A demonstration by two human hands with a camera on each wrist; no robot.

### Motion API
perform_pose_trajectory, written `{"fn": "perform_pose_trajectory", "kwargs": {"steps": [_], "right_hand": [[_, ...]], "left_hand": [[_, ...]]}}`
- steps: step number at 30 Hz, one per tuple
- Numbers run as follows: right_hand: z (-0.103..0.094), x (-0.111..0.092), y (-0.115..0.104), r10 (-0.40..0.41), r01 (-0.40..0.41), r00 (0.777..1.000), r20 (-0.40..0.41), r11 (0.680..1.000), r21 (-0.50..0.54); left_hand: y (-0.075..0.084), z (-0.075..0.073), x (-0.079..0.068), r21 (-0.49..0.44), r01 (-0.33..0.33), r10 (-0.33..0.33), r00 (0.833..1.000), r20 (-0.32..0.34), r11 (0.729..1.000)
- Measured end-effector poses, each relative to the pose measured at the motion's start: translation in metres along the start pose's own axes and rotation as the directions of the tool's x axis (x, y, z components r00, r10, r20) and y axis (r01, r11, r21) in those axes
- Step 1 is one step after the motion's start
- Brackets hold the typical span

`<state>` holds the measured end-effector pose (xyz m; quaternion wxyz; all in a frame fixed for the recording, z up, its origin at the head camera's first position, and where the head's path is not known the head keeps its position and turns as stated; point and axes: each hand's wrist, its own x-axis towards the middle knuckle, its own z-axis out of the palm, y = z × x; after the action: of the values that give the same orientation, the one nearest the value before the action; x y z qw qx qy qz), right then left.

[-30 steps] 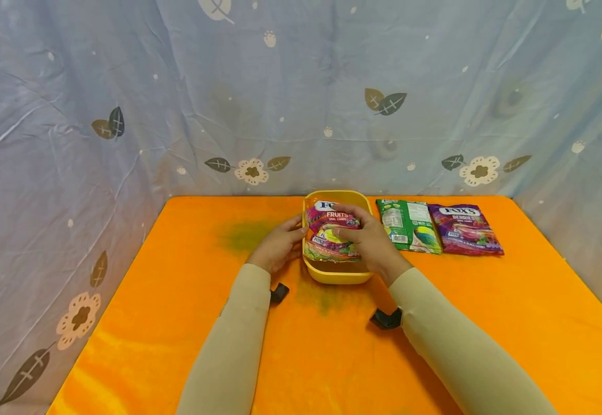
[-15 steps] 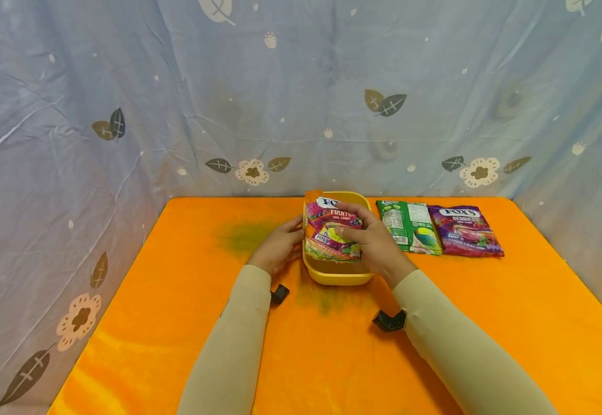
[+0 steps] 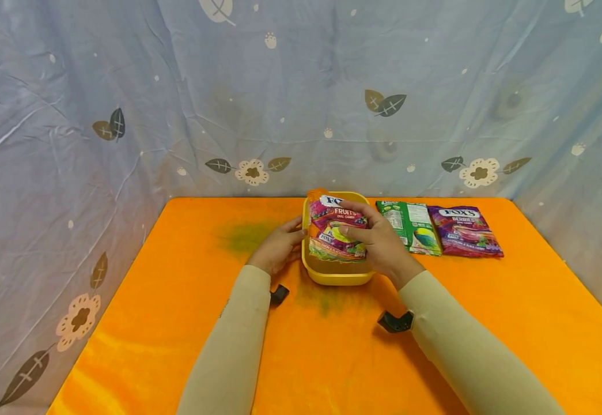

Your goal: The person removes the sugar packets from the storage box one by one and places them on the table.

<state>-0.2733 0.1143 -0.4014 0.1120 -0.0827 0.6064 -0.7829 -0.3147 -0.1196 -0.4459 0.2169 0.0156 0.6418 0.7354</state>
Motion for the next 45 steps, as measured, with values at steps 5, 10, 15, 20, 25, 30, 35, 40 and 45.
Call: {"fn": "perform_pose_trajectory", "kwargs": {"steps": [5, 10, 15, 20, 25, 30, 35, 40, 45], "right_hand": [[-0.008, -0.005, -0.006, 0.000, 0.000, 1.000, 0.003, 1.000, -0.002], [-0.016, -0.009, -0.012, -0.012, 0.012, 1.000, 0.006, 1.000, -0.023], [-0.025, -0.012, -0.015, -0.031, 0.030, 0.999, -0.009, 0.999, -0.019], [-0.037, -0.017, -0.017, -0.043, 0.042, 0.999, -0.021, 0.999, -0.011], [-0.047, -0.023, -0.023, -0.024, 0.022, 0.998, -0.060, 0.999, -0.032], [-0.057, -0.028, -0.027, -0.011, 0.007, 0.997, -0.082, 0.999, -0.047], [-0.070, -0.034, -0.028, 0.008, -0.015, 0.994, -0.110, 0.998, -0.063], [-0.083, -0.040, -0.028, 0.005, -0.019, 0.990, -0.142, 0.995, -0.093], [-0.095, -0.046, -0.029, 0.027, -0.045, 0.985, -0.168, 0.993, -0.109]], "left_hand": [[0.001, 0.000, 0.000, -0.005, -0.004, 0.004, 1.000, 0.016, 1.000], [0.000, -0.002, 0.001, -0.027, -0.015, 0.016, 0.999, 0.039, 1.000], [-0.002, -0.002, 0.002, -0.018, -0.026, 0.027, 0.999, 0.042, 0.999], [-0.001, -0.001, 0.002, -0.015, -0.030, 0.030, 0.999, 0.042, 0.999], [-0.001, -0.001, 0.002, -0.021, -0.025, 0.026, 0.999, 0.031, 0.999], [-0.001, -0.002, 0.003, -0.034, -0.027, 0.028, 0.999, 0.035, 0.999], [-0.001, 0.000, 0.002, -0.038, -0.028, 0.029, 0.999, 0.040, 0.999], [-0.001, 0.001, 0.003, -0.038, -0.027, 0.029, 0.999, 0.046, 0.999], [-0.001, 0.001, 0.002, -0.033, -0.020, 0.021, 0.999, 0.044, 0.999]]}}
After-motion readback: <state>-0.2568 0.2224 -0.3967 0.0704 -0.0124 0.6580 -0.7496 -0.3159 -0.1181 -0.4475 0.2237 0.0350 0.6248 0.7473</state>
